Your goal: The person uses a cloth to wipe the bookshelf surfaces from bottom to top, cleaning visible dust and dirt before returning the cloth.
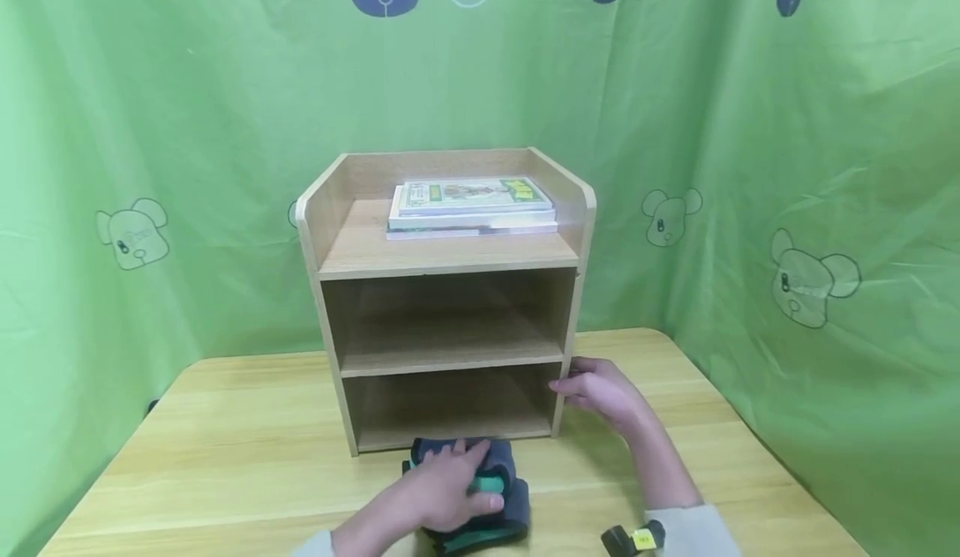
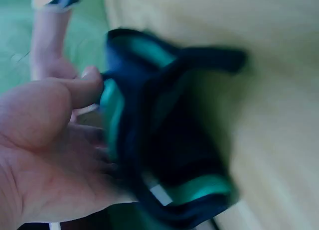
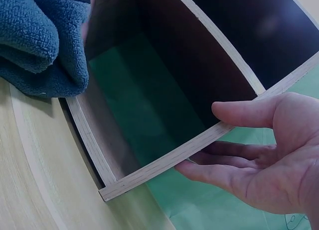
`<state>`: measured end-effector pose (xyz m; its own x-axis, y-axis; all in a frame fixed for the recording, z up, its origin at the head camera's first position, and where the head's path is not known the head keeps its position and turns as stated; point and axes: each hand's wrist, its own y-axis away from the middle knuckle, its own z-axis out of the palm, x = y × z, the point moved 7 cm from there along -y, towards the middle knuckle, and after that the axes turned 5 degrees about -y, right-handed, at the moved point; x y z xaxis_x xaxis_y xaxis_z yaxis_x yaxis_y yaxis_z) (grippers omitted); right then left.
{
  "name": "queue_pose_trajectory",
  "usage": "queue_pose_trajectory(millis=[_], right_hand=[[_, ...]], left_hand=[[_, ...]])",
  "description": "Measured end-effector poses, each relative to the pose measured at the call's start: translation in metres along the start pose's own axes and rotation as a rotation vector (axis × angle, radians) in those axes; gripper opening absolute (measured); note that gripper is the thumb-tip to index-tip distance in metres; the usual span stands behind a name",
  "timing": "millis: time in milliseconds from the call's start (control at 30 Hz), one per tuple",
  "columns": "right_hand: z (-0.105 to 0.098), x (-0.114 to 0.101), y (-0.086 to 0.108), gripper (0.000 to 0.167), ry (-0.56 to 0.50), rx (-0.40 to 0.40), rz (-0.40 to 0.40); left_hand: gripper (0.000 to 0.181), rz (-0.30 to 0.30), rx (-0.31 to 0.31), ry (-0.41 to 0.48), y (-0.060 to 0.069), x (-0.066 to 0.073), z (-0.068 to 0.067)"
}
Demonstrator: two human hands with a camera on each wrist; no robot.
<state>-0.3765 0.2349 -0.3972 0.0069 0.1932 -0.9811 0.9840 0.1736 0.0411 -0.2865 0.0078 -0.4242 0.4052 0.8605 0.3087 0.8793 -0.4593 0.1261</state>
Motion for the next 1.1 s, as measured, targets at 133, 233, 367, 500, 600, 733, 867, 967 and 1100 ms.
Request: queue_pose_trajectory(millis=[133, 233, 367, 500, 600, 733, 867, 967, 1100], right_hand=[[0.000, 0.001, 0.000, 0.072, -0.007, -0.001, -0.003], [0.000, 0.001, 0.000, 0.071, -0.010, -0.002, 0.002], [-0.001, 0.001, 0.001, 0.070, -0.006, 0.002, 0.004], [0.000, 0.000, 0.001, 0.070, -0.013, 0.004, -0.002], [0.000, -0.001, 0.001, 0.069, -0.018, 0.003, -0.003], [0.000, 0.000, 0.000, 0.069, -0.020, 0.002, -0.003], [-0.001, 0.000, 0.000, 0.068, -0.025, 0.004, -0.004], [-0.001, 0.000, 0.000, 0.068, -0.028, 0.003, -0.003], [0.001, 0.000, 0.000, 0.070, -0.024, 0.000, 0.001]], left_hand=[[0.061, 0.079, 0.193, 0.113, 0.004, -0.001, -0.047], [0.038, 0.117, 0.368, 0.230, 0.009, -0.006, -0.092], [0.018, 0.114, 0.689, 0.354, 0.027, -0.025, -0.149], [0.017, 0.004, 0.970, 0.484, 0.051, -0.058, -0.186], [0.019, -0.117, 1.127, 0.598, 0.070, -0.087, -0.197], [0.039, -0.224, 1.189, 0.697, 0.085, -0.113, -0.197], [0.069, -0.255, 0.959, 0.780, 0.077, -0.124, -0.184], [0.081, -0.224, 0.754, 0.828, 0.064, -0.128, -0.171], [0.078, -0.157, 0.614, 0.871, 0.049, -0.131, -0.157]])
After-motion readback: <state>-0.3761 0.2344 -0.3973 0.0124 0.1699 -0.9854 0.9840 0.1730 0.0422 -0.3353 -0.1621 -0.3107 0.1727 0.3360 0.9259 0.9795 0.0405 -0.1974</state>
